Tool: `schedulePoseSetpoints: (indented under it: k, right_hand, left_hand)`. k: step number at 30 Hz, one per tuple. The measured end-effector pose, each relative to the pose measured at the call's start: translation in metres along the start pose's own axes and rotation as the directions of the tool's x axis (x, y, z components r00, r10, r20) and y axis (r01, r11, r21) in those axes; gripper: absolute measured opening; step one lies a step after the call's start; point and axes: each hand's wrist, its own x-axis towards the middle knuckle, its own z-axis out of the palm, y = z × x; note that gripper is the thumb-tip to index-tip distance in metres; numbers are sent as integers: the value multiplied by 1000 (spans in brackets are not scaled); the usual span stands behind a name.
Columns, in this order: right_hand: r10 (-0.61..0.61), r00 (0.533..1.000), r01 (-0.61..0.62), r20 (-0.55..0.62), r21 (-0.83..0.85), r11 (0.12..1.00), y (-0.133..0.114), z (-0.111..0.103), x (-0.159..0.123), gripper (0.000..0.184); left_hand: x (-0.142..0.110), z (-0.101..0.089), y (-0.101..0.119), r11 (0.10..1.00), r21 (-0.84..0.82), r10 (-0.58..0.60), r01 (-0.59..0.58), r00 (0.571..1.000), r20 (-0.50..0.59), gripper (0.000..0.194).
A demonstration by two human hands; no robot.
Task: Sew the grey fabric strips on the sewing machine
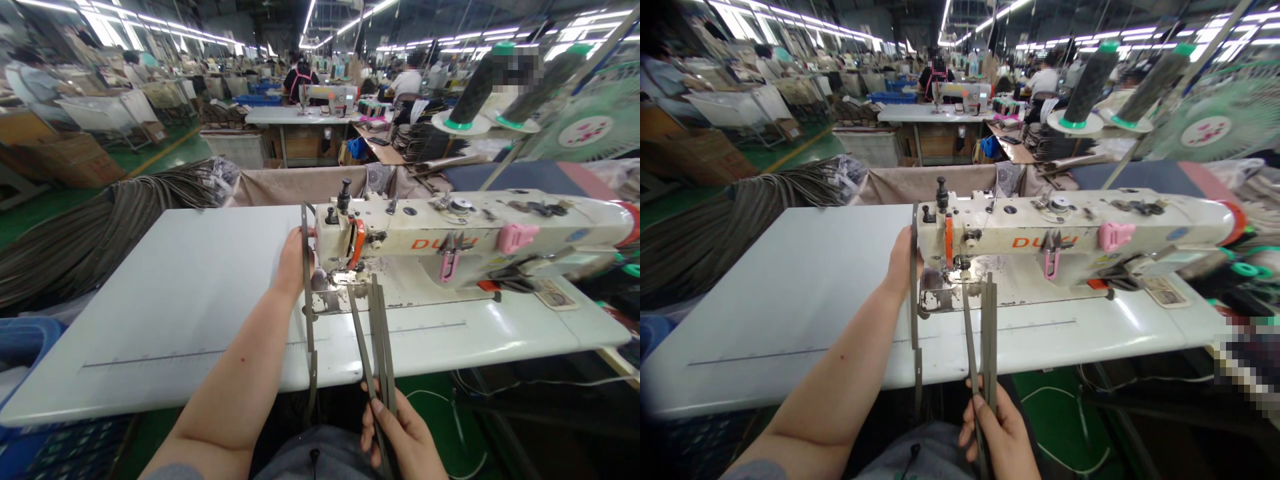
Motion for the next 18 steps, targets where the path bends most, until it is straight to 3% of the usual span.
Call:
schedulePoseSetpoints:
  k: [3, 9, 13, 18]
  right_hand:
    - [-39, 999, 38, -33, -10, 999, 3, 4, -2, 60]
    - [-69, 997, 68, -45, -23, 997, 16, 8, 0, 65]
    - [-71, 997, 72, 17, -52, 996, 24, 6, 11, 69]
    - [-82, 996, 83, 15, -51, 995, 20, 15, 15, 71]
  left_hand:
    - [0, -6, 12, 996, -72, 46, -50, 997, -59, 23]
    - [0, -3, 4, 927, -341, -211, 158, 969, -125, 31]
    - [2, -6, 17, 890, -441, -166, 115, 983, -79, 20]
    - [2, -13, 25, 875, -474, -123, 102, 992, -13, 20]
